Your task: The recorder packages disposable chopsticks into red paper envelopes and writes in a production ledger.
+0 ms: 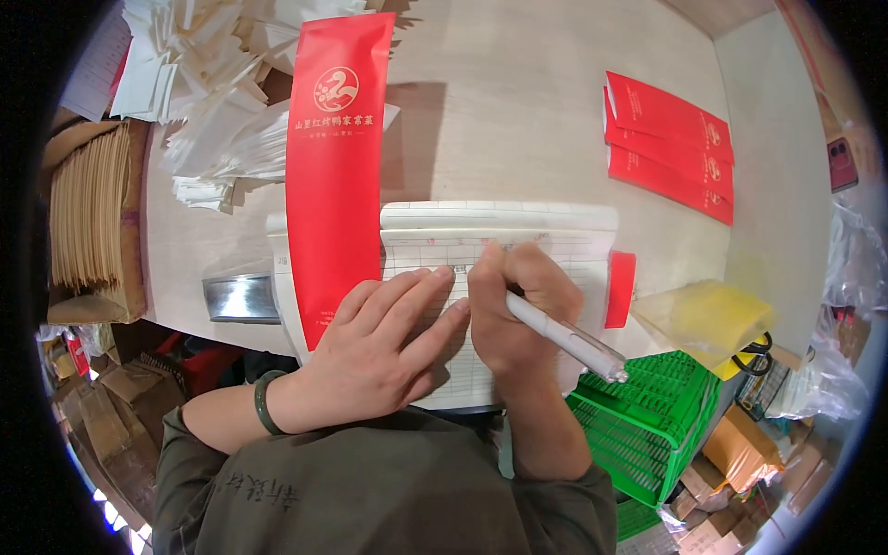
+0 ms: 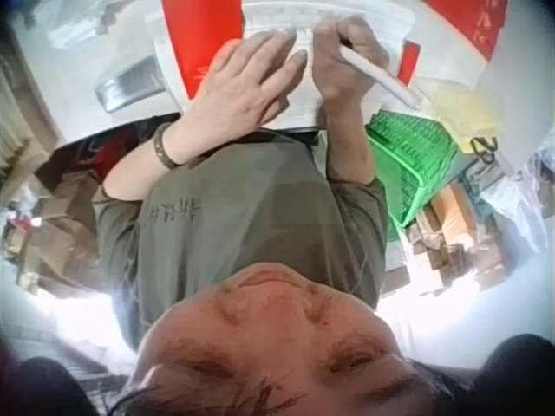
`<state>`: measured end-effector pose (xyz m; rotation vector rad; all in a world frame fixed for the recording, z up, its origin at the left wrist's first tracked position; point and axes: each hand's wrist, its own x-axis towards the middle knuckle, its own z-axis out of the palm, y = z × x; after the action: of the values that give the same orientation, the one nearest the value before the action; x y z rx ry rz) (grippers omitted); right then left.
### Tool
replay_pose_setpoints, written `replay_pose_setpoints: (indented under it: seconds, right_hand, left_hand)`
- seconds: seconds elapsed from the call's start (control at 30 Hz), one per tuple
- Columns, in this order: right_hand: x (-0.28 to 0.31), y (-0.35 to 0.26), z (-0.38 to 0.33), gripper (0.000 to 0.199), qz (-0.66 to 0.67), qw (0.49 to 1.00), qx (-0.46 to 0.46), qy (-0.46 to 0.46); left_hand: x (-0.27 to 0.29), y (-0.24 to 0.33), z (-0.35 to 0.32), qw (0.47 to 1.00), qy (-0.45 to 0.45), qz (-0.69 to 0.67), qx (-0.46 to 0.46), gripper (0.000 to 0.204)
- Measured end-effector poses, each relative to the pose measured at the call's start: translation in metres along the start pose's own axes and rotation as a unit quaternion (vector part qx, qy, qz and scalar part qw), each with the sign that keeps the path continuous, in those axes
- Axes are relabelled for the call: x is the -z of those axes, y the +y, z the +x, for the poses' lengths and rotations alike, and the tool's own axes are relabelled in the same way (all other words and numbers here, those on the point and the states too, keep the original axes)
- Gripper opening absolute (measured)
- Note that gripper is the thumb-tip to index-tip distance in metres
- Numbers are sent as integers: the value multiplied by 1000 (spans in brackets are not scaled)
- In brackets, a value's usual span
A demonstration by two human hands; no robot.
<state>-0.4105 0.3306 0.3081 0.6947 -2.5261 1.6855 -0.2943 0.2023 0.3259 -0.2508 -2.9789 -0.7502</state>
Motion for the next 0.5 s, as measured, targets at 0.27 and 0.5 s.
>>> replay_pose_setpoints:
  seconds: [0.27, 0.5]
  right_hand:
    - [1, 4, 1, 33, 55, 998, 12, 37]
    - [11, -8, 11, 26, 123, 979, -160, -33]
  left_hand:
    - [2, 0, -1, 1000, 5, -3, 0, 64]
    - [-2, -2, -4, 1000, 8, -15, -7, 64]
